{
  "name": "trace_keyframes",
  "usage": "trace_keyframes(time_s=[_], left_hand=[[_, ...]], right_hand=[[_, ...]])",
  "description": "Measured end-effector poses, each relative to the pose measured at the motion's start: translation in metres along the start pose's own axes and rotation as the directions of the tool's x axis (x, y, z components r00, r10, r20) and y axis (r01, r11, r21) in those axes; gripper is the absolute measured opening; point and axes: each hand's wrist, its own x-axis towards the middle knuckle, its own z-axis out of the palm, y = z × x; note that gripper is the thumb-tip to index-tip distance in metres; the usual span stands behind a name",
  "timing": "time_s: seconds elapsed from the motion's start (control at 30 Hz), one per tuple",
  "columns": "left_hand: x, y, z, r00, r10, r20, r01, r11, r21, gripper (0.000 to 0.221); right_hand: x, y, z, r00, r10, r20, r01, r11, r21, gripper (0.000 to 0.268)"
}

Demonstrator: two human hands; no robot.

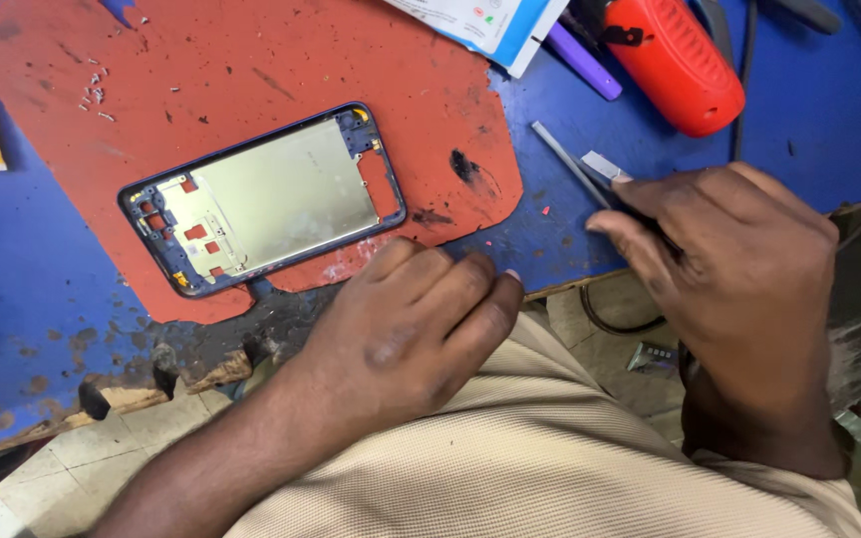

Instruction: The person uses tweezers to place small red adhesive pieces along the edges of a disassembled smartphone frame. They apply glue from a tube to the frame and continue positioning the adhesive pieces with tweezers.

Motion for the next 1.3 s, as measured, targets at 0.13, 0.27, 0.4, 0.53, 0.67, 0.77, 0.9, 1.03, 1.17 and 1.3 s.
trace_keyframes(time_s=[0.13, 0.27, 0.4, 0.53, 0.67, 0.77, 0.9, 1.03, 1.17, 1.3], left_hand=[[0.001, -0.001, 0.005, 0.999, 0.031, -0.016, -0.031, 0.999, 0.018, 0.030], [-0.001, -0.003, 0.009, 0.997, 0.053, -0.053, -0.052, 0.998, 0.020, 0.025], [-0.004, -0.003, 0.010, 0.996, 0.060, -0.059, -0.058, 0.998, 0.041, 0.021], [-0.007, -0.005, 0.008, 0.997, 0.059, -0.056, -0.057, 0.998, 0.039, 0.024], [-0.009, -0.007, 0.010, 0.996, 0.063, -0.062, -0.061, 0.997, 0.039, 0.022], [-0.009, -0.006, 0.011, 0.997, 0.053, -0.058, -0.051, 0.998, 0.038, 0.020], [-0.009, -0.008, 0.010, 0.996, 0.056, -0.067, -0.054, 0.998, 0.037, 0.020], [-0.011, -0.008, 0.009, 0.996, 0.036, -0.084, -0.034, 0.999, 0.024, 0.019], [-0.012, -0.009, 0.009, 0.996, 0.036, -0.086, -0.035, 0.999, 0.012, 0.021], [-0.010, -0.010, 0.009, 0.996, 0.038, -0.079, -0.037, 0.999, 0.014, 0.023]], right_hand=[[-0.007, 0.006, 0.004, 0.998, 0.040, -0.056, -0.037, 0.998, 0.054, 0.016], [-0.011, 0.011, 0.005, 0.997, 0.069, -0.034, -0.068, 0.997, 0.026, 0.014], [-0.011, 0.019, 0.001, 0.992, 0.121, 0.043, -0.116, 0.988, -0.106, 0.020], [-0.016, 0.031, 0.003, 0.989, 0.126, 0.077, -0.111, 0.980, -0.168, 0.022], [-0.044, 0.037, 0.008, 0.928, 0.370, 0.045, -0.373, 0.926, 0.065, 0.012], [-0.059, 0.046, 0.011, 0.896, 0.442, 0.037, -0.413, 0.802, 0.432, 0.009], [-0.062, 0.039, 0.014, 0.938, 0.308, 0.157, -0.305, 0.527, 0.793, 0.015], [-0.051, 0.015, 0.024, 0.979, 0.105, 0.176, -0.204, 0.407, 0.890, 0.017], [-0.038, 0.010, 0.030, 0.983, 0.169, 0.066, -0.151, 0.562, 0.813, 0.014], [-0.031, 0.019, 0.034, 0.947, 0.315, -0.056, -0.175, 0.654, 0.736, 0.014]])
